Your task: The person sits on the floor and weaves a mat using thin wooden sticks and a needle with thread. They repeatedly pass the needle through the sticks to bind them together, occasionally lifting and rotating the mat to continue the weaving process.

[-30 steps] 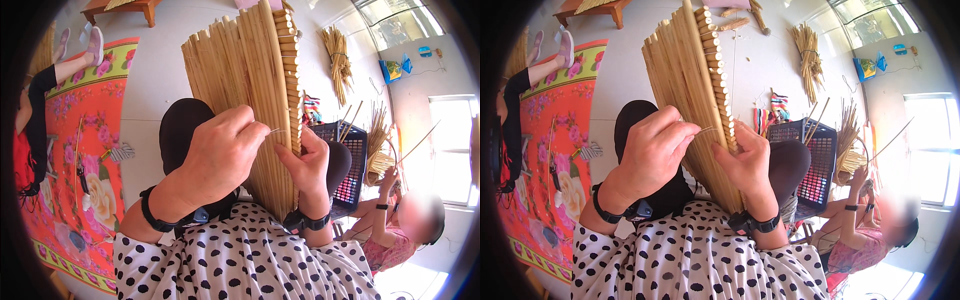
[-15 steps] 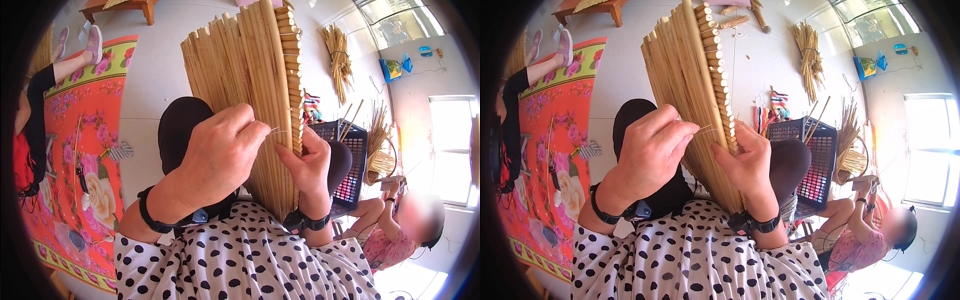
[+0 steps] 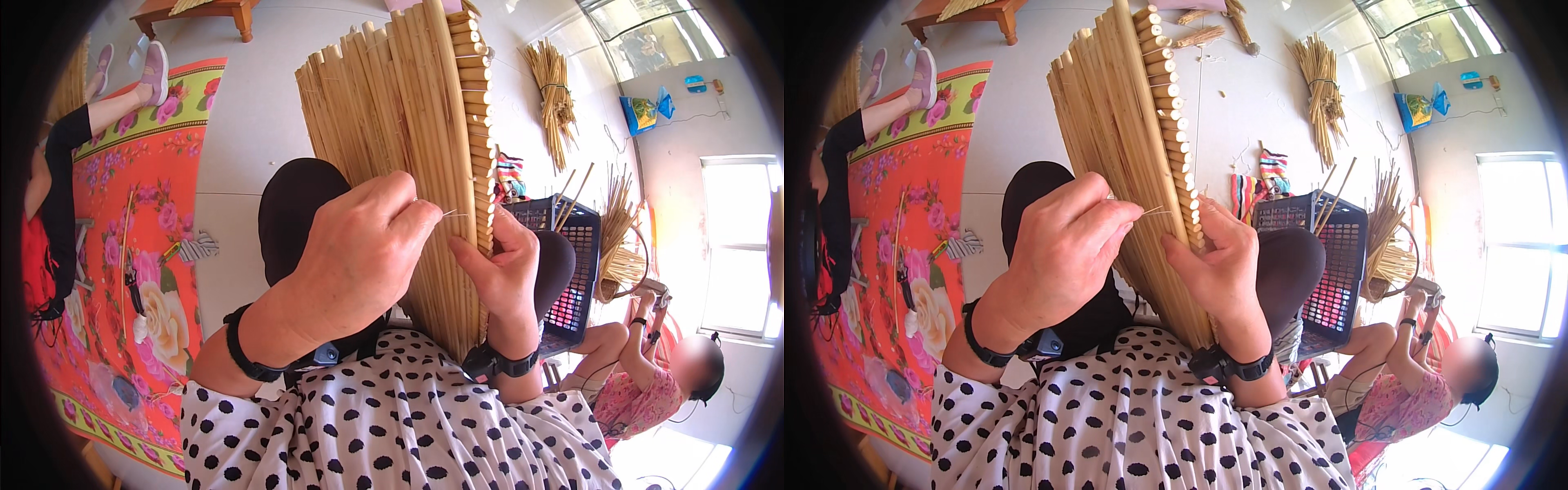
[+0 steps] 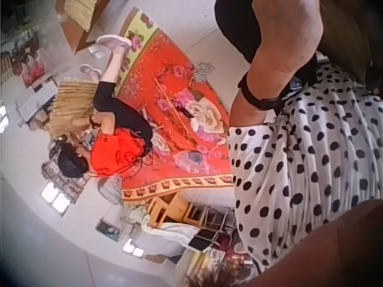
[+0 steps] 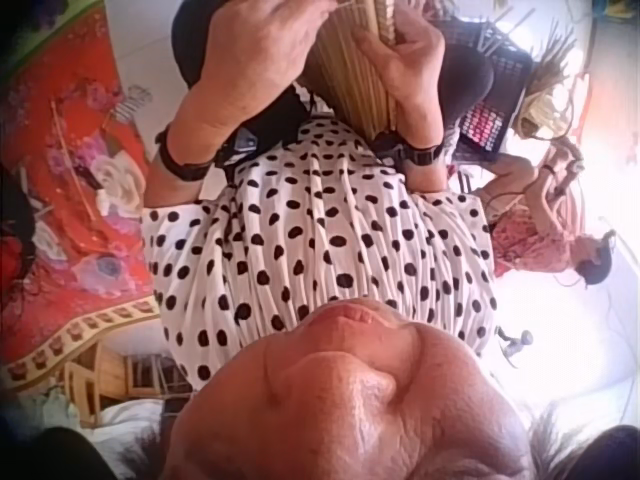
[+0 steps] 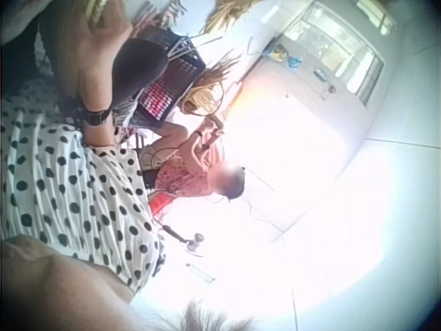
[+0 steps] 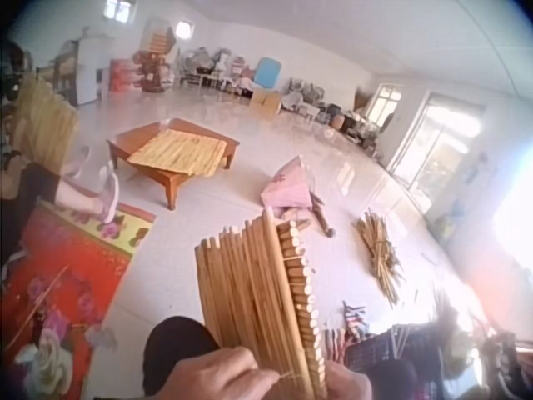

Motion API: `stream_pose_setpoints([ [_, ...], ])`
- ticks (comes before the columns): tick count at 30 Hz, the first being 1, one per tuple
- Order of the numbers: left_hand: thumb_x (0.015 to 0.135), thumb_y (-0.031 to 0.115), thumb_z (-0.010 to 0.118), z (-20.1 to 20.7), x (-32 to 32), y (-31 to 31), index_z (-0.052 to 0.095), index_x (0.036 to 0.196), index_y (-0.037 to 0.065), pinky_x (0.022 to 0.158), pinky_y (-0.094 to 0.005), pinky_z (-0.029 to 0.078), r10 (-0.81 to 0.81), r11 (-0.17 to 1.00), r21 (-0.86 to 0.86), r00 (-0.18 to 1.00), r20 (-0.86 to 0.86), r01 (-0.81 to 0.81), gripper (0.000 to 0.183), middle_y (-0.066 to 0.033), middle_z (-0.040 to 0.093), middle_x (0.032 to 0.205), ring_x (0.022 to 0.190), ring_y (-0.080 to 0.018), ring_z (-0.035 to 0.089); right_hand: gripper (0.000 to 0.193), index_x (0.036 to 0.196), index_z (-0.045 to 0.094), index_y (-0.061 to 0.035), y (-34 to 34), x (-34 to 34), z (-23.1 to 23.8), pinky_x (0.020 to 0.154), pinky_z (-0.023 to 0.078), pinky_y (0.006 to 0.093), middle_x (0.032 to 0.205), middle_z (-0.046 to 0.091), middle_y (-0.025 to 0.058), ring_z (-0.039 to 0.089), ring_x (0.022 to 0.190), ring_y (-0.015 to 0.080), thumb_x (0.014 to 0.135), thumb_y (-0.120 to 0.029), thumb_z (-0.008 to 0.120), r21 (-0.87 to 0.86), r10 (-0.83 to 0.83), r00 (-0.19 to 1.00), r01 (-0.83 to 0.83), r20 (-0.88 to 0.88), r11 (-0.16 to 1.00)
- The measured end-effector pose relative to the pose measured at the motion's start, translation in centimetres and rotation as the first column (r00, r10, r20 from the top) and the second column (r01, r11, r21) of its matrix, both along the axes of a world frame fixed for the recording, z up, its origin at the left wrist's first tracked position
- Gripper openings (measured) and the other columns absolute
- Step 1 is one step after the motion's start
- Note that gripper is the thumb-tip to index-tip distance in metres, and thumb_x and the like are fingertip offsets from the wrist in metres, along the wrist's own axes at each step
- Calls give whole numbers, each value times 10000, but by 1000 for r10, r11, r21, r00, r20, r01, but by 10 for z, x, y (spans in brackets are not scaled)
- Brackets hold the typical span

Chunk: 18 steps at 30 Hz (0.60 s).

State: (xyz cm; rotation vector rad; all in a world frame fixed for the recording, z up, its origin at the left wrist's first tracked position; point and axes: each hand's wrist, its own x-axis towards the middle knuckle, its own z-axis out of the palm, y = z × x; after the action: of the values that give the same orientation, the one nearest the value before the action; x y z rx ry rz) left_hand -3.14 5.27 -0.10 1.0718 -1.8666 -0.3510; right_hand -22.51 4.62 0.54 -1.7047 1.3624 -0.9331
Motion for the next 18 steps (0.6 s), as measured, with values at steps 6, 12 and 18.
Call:
stream_pose_setpoints([
  [6, 719, -21, 653, 1, 1, 1, 588, 841, 14, 582, -352, 486, -10, 1000, 4, 999, 50, 10, 143, -89, 467, 761, 683, -250, 579, 391, 1096, 658, 69, 0, -1, 1, 747, 506, 258, 933, 688, 128, 646, 820, 126, 709, 30, 700, 18, 0, 1000, 0, -25, 1000],
  [12, 714, -23, 658, 2, 2, 2, 586, 848, 12, 593, -353, 487, -17, 1000, 7, 998, 56, 17, 156, -92, 469, 771, 694, -251, 581, 368, 1075, 662, 64, 0, 1, 2, 730, 502, 260, 909, 684, 120, 638, 795, 127, 710, 29, 699, -34, 7, 1000, -8, -17, 999],
  [18, 708, -29, 665, 2, 2, 2, 590, 861, 11, 595, -353, 488, -19, 1000, 4, 998, 54, 19, 175, -91, 469, 776, 696, -251, 580, 343, 1049, 665, 64, 0, 0, 0, 708, 495, 257, 873, 677, 110, 623, 764, 116, 710, 29, 701, -11, -7, 1000, 7, -27, 1000],
])
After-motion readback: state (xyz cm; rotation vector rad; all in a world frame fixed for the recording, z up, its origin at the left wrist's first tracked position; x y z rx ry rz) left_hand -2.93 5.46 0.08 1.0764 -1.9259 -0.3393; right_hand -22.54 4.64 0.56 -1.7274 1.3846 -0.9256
